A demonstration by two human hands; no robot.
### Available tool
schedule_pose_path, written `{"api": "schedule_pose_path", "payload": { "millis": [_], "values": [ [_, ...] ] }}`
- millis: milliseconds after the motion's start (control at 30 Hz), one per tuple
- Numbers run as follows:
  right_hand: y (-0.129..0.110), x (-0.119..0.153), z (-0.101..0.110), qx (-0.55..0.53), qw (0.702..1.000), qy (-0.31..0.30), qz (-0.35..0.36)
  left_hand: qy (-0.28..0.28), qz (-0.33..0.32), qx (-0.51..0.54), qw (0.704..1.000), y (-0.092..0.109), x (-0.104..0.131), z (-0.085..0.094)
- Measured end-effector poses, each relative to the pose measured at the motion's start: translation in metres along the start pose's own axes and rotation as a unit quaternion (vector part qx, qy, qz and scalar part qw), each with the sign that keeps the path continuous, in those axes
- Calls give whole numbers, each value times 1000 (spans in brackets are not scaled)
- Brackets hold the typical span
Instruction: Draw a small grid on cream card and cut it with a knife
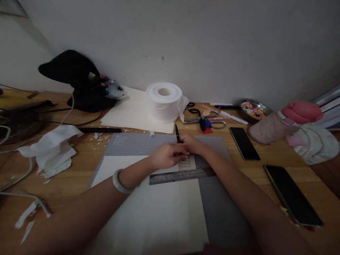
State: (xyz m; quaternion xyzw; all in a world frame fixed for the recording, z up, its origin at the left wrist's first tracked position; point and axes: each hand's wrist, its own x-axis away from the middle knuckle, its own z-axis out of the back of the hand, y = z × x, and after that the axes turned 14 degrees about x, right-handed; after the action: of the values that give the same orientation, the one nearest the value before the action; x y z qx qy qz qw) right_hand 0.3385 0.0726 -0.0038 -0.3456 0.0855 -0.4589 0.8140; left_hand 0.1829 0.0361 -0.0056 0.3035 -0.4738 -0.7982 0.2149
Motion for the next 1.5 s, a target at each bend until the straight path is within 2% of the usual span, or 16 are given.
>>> {"api": "schedule_pose_path", "payload": {
  "millis": [467, 567, 767, 867, 1100, 1333, 1500],
  "values": [
    [-7, 0, 3, 10, 999, 27, -35, -7, 7, -16, 1000, 1, -1, 1],
    [-5, 0, 2, 6, 998, 48, -50, -8, 17, -14, 1000, 0, 0, 1],
    [2, 1, -2, -110, 987, 91, -71, 12, 62, 43, 997, -5, 0, -4],
    [2, 1, -2, -124, 984, 98, -80, 26, 77, 67, 994, -7, 0, -7],
    [-1, 1, -1, -151, 979, 105, -93, 40, 54, 133, 989, -9, -2, -9],
    [-1, 1, -1, -156, 977, 100, -102, 33, 64, 131, 989, -7, -3, -9],
    [-4, 2, 1, -158, 976, 95, -117, 31, 40, 132, 990, -9, -3, -9]
  ]
}}
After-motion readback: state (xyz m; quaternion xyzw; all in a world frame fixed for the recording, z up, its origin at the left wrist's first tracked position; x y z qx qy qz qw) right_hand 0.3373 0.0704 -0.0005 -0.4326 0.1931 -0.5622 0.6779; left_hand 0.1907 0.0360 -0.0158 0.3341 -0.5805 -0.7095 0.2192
